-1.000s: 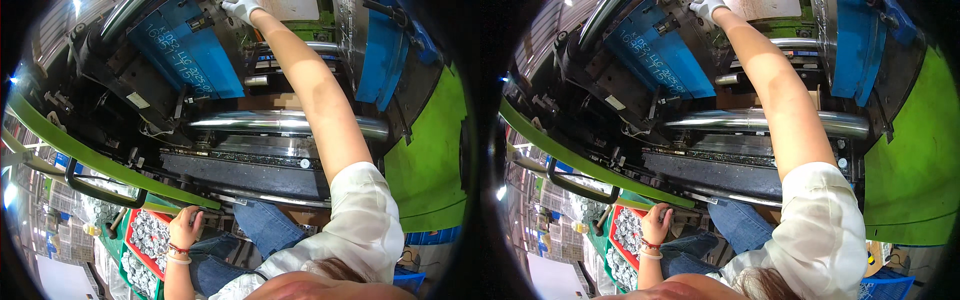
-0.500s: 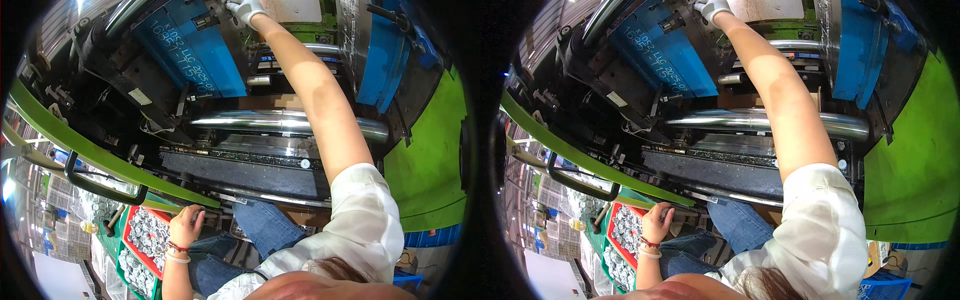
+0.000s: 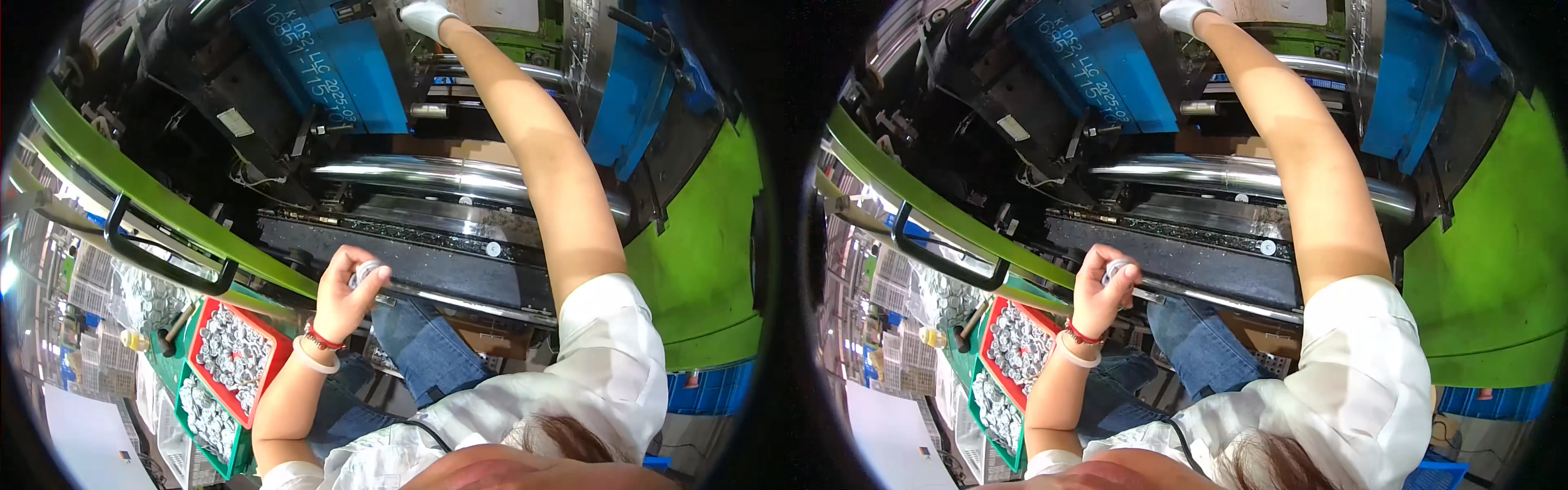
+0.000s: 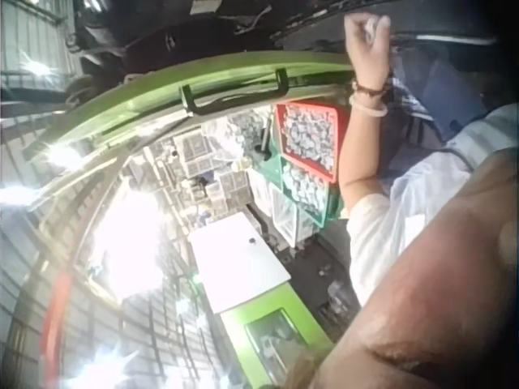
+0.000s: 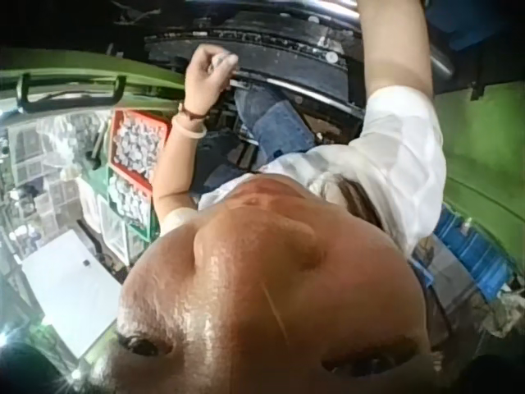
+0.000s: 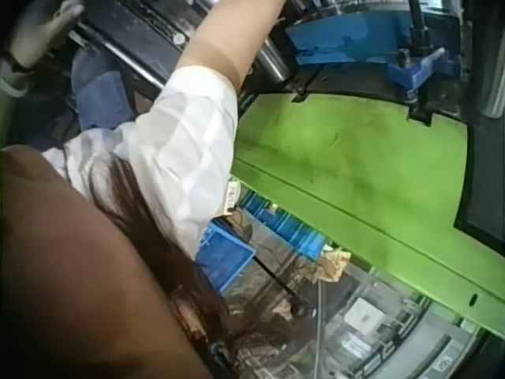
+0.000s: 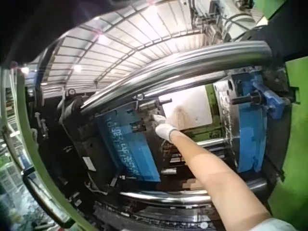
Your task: Operating an injection molding machine by removing, cleaning, and inspecting plastic parts.
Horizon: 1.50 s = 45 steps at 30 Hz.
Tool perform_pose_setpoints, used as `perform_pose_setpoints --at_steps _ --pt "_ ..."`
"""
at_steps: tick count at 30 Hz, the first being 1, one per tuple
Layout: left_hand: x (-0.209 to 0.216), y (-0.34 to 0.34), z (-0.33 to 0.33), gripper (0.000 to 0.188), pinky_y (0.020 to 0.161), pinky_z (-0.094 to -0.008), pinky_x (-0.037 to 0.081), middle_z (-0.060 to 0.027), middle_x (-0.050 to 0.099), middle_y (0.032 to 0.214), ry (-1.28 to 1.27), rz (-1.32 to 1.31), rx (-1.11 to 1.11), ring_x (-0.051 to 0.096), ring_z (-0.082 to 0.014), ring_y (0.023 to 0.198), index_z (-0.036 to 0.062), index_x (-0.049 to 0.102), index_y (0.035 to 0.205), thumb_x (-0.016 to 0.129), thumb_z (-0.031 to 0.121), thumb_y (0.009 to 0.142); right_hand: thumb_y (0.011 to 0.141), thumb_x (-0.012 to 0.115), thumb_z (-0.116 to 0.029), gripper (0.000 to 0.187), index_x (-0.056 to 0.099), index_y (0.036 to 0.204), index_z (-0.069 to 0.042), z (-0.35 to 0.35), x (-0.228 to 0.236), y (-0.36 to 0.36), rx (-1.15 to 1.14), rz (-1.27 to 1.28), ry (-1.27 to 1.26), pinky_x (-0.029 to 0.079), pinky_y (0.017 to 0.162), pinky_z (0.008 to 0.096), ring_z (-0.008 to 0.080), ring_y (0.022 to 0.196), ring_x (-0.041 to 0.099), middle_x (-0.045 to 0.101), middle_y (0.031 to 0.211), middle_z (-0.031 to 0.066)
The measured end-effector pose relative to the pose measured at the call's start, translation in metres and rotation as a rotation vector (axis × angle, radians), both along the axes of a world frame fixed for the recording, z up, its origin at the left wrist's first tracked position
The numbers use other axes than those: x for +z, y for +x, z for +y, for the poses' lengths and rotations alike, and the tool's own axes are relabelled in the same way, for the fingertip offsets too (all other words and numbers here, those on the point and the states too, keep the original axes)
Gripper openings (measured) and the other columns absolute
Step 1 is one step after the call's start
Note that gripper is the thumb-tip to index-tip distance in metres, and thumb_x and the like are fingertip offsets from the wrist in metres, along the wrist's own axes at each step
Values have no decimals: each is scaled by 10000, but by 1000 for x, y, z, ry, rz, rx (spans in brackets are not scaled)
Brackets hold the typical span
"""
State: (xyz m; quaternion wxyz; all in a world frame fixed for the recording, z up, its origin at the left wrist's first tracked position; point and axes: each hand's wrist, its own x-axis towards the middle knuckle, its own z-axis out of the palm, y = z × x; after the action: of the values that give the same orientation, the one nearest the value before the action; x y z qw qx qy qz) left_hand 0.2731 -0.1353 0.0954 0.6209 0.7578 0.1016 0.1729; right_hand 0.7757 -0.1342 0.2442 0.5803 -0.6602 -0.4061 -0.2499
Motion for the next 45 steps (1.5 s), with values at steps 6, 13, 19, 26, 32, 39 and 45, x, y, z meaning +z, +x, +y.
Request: perform_pose_setpoints --at_steps 6,13,19,26,32,39,45 --pt "2 24 0 168 459 -204 419 -27 613 810 -245 -60 70 463 -43 526 64 556 965 566 229 994 909 425 -109 430 539 1319 -45 0 -7 -8 -30 17 23 450 906 340 257 1027 584 639 1104 158" --pt "-6 31 18 319 459 -213 408 7 571 868 -388 -27 127 437 -63 526 73 555 1195 534 328 1006 832 448 -19 516 533 1340 -55 -3 -5 -14 -136 42 93 485 844 346 258 935 619 657 1018 173" --pt "-7 15 28 191 447 -182 391 0 643 874 94 22 351 492 -35 529 50 662 1065 623 203 959 909 567 -66 355 583 1261 -23 -53 -37 -187 229 -243 -58 510 869 315 238 1024 626 650 1103 161" --pt "-11 8 27 238 673 -277 490 -97 658 884 761 -349 526 626 -209 746 20 671 1036 677 -11 800 914 673 -170 452 513 1295 11 -83 -130 -347 922 359 -521 500 921 298 155 1025 615 641 1109 101" --pt "-3 10 29 281 643 -316 523 -93 660 876 903 -484 599 646 -255 736 63 672 1027 678 -20 758 904 660 -208 407 566 1244 -4 -77 -127 -375 795 483 -374 517 860 295 157 948 644 662 1055 108" --pt "-10 12 26 280 716 -269 519 -90 666 911 700 -425 572 658 -182 788 40 662 1096 695 17 820 920 659 -157 446 476 1285 22 -70 -133 -362 985 686 -164 487 938 300 161 1064 594 631 1125 96" --pt "-15 21 23 379 672 -263 499 -66 633 801 555 -510 563 611 -133 701 39 533 1152 747 57 839 951 622 -182 340 498 1207 6 -72 -107 -308 929 585 -55 494 931 300 164 1066 585 602 1197 99"
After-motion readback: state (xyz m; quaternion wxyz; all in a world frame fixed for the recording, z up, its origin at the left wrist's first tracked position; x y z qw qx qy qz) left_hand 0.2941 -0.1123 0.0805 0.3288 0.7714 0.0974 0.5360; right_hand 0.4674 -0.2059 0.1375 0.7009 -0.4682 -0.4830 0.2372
